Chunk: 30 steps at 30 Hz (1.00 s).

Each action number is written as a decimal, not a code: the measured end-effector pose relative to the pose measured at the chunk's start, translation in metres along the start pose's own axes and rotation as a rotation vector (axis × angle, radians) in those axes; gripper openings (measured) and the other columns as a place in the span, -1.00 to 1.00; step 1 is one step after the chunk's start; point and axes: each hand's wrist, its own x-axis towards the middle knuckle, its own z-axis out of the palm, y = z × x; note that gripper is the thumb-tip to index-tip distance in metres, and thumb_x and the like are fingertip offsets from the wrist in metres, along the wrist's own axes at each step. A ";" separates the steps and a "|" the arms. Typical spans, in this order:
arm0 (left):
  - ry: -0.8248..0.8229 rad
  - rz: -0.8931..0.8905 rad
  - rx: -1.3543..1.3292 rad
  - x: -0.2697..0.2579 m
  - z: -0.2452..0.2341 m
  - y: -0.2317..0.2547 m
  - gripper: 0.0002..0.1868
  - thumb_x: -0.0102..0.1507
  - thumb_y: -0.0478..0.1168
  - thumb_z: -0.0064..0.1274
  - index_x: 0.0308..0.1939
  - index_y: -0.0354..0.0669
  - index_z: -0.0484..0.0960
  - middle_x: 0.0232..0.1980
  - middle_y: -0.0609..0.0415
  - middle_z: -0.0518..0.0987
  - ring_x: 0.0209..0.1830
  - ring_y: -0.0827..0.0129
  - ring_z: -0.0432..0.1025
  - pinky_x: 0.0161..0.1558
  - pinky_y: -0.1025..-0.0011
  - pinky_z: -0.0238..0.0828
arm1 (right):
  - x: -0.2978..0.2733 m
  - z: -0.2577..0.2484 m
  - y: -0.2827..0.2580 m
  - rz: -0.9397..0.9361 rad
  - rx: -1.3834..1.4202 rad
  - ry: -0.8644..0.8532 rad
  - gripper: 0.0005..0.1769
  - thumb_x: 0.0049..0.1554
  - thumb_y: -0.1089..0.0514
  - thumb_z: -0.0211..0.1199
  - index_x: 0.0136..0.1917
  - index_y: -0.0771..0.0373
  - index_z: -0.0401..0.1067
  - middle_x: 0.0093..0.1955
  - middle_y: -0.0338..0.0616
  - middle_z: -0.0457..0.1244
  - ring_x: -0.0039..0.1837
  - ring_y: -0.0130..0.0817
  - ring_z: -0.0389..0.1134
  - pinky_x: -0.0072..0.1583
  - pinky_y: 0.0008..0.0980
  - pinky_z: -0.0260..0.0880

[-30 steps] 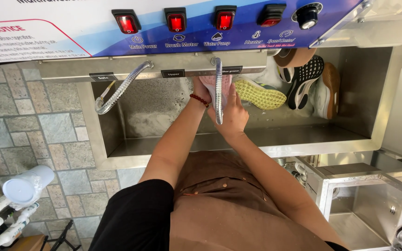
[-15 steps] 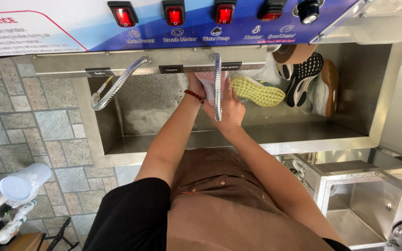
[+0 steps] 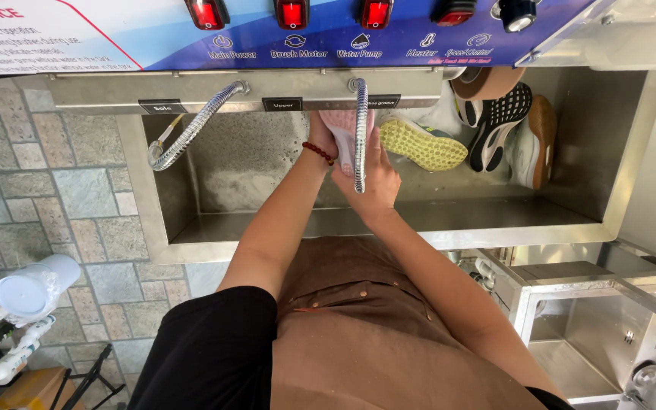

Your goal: The recorder is washing several pairs of shoes using a specialized shoe washing machine.

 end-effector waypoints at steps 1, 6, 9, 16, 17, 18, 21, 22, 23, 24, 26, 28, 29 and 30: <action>0.003 -0.004 -0.002 -0.002 -0.001 -0.002 -0.21 0.27 0.46 -0.33 0.06 -0.15 0.55 -0.01 -0.02 0.59 -0.06 0.19 0.55 -0.04 0.18 0.59 | -0.003 0.000 0.000 0.004 -0.002 -0.003 0.21 -0.16 -0.09 0.52 0.53 0.54 0.04 0.21 0.27 0.33 0.00 0.06 0.50 -0.14 -0.11 0.52; -0.157 -0.018 0.021 -0.033 0.028 -0.003 -0.37 0.44 0.20 -0.40 0.01 -0.30 0.54 -0.11 -0.12 0.63 -0.20 0.16 0.59 -0.13 0.22 0.64 | -0.019 0.008 0.008 -0.082 -0.013 0.097 0.25 -0.12 -0.06 0.58 0.59 0.46 -0.04 0.30 0.33 0.29 0.02 0.07 0.49 -0.10 -0.13 0.53; -0.280 -0.005 -0.007 -0.043 0.027 -0.004 -0.34 0.41 0.20 -0.41 0.01 -0.34 0.55 -0.11 -0.17 0.64 -0.20 0.11 0.59 -0.13 0.21 0.62 | -0.023 0.006 0.002 -0.142 0.011 0.165 0.25 -0.12 -0.01 0.56 0.62 0.43 -0.07 0.32 0.28 0.29 0.05 0.08 0.50 -0.09 -0.16 0.54; -0.629 -0.102 -0.189 0.015 -0.069 -0.021 -0.29 0.31 0.25 -0.35 0.05 -0.38 0.51 0.12 -0.22 0.60 0.09 0.13 0.54 0.01 0.24 0.52 | -0.039 0.007 0.000 -0.167 0.017 0.210 0.19 -0.10 0.01 0.56 0.60 0.41 0.00 0.31 0.28 0.29 -0.01 0.09 0.48 -0.08 -0.13 0.55; -0.352 0.051 -0.022 0.001 -0.070 -0.024 -0.40 0.40 0.12 -0.30 0.17 -0.35 0.50 0.18 -0.16 0.58 0.16 0.12 0.49 0.16 0.19 0.45 | -0.040 0.013 0.007 -0.068 -0.021 0.105 0.17 -0.14 -0.02 0.57 0.58 0.38 0.08 0.25 0.21 0.33 -0.06 0.10 0.47 -0.08 -0.08 0.54; -0.070 0.200 0.141 -0.013 -0.071 -0.027 -0.50 0.48 0.00 -0.25 0.28 -0.32 0.48 0.24 -0.10 0.55 0.24 0.12 0.45 0.30 0.14 0.38 | -0.040 0.017 0.014 0.031 -0.059 0.000 0.16 -0.19 -0.05 0.58 0.56 0.34 0.16 0.19 0.15 0.37 -0.11 0.10 0.47 -0.09 -0.04 0.52; -0.022 0.237 0.032 -0.039 -0.045 -0.022 -0.44 0.45 0.09 -0.29 0.33 -0.23 0.47 0.31 -0.02 0.53 0.32 0.19 0.41 0.40 0.20 0.28 | -0.058 0.028 0.023 0.020 0.021 0.027 0.12 -0.25 0.00 0.45 0.53 0.33 0.19 0.22 0.13 0.38 -0.06 0.04 0.51 -0.09 -0.08 0.55; 0.000 0.227 0.025 -0.039 -0.054 -0.031 -0.44 0.45 0.09 -0.29 0.33 -0.23 0.47 0.31 -0.02 0.53 0.32 0.19 0.41 0.40 0.20 0.28 | -0.048 0.033 0.024 0.034 0.018 0.006 0.12 -0.25 0.00 0.45 0.53 0.33 0.19 0.22 0.13 0.38 -0.06 0.04 0.51 -0.09 -0.08 0.55; 0.043 0.282 0.092 -0.049 -0.069 -0.046 -0.40 0.48 0.12 -0.29 0.35 -0.30 0.45 0.33 -0.06 0.51 0.33 0.17 0.38 0.43 0.20 0.23 | -0.048 0.036 0.024 0.125 0.002 -0.029 0.04 -0.15 -0.05 0.49 0.52 0.29 0.23 0.19 0.09 0.39 -0.06 0.06 0.50 -0.05 -0.06 0.55; 0.086 0.334 0.161 -0.061 -0.082 -0.061 -0.35 0.51 0.15 -0.30 0.38 -0.36 0.43 0.35 -0.09 0.48 0.35 0.15 0.35 0.45 0.19 0.18 | -0.049 0.038 0.024 0.216 -0.016 -0.063 -0.04 -0.04 -0.11 0.52 0.51 0.25 0.26 0.15 0.05 0.40 -0.06 0.07 0.49 -0.01 -0.04 0.55; 0.056 0.445 0.341 -0.043 -0.071 -0.050 -0.35 0.51 0.13 -0.26 0.44 -0.38 0.33 0.42 -0.10 0.41 0.42 0.18 0.28 0.48 0.22 0.11 | -0.037 0.025 0.010 0.192 -0.005 -0.056 0.04 -0.13 -0.06 0.51 0.52 0.32 0.21 0.19 0.13 0.36 -0.03 0.11 0.48 -0.03 -0.02 0.53; 0.040 0.544 0.522 -0.038 -0.046 -0.032 -0.32 0.51 0.11 -0.22 0.49 -0.39 0.23 0.48 -0.11 0.33 0.48 0.20 0.20 0.51 0.25 0.03 | -0.019 0.019 0.009 0.183 0.004 -0.059 0.13 -0.23 -0.01 0.49 0.52 0.39 0.16 0.22 0.22 0.33 -0.01 0.14 0.47 -0.05 0.01 0.50; 0.036 0.520 0.608 -0.052 -0.037 -0.030 -0.29 0.48 0.08 -0.19 0.54 -0.35 0.13 0.53 -0.07 0.27 0.53 0.25 0.16 0.53 0.29 -0.01 | -0.021 0.019 0.016 0.106 0.061 -0.050 0.12 -0.22 -0.05 0.54 0.48 0.44 0.15 0.18 0.24 0.31 0.06 0.20 0.42 0.01 0.03 0.46; 0.031 0.494 0.693 -0.066 -0.027 -0.028 -0.25 0.45 0.06 -0.16 0.58 -0.29 0.02 0.58 -0.03 0.21 0.57 0.31 0.11 0.55 0.33 -0.04 | -0.023 0.019 0.024 0.030 0.119 -0.041 0.13 -0.21 -0.09 0.59 0.43 0.48 0.13 0.14 0.27 0.29 0.12 0.26 0.38 0.07 0.06 0.41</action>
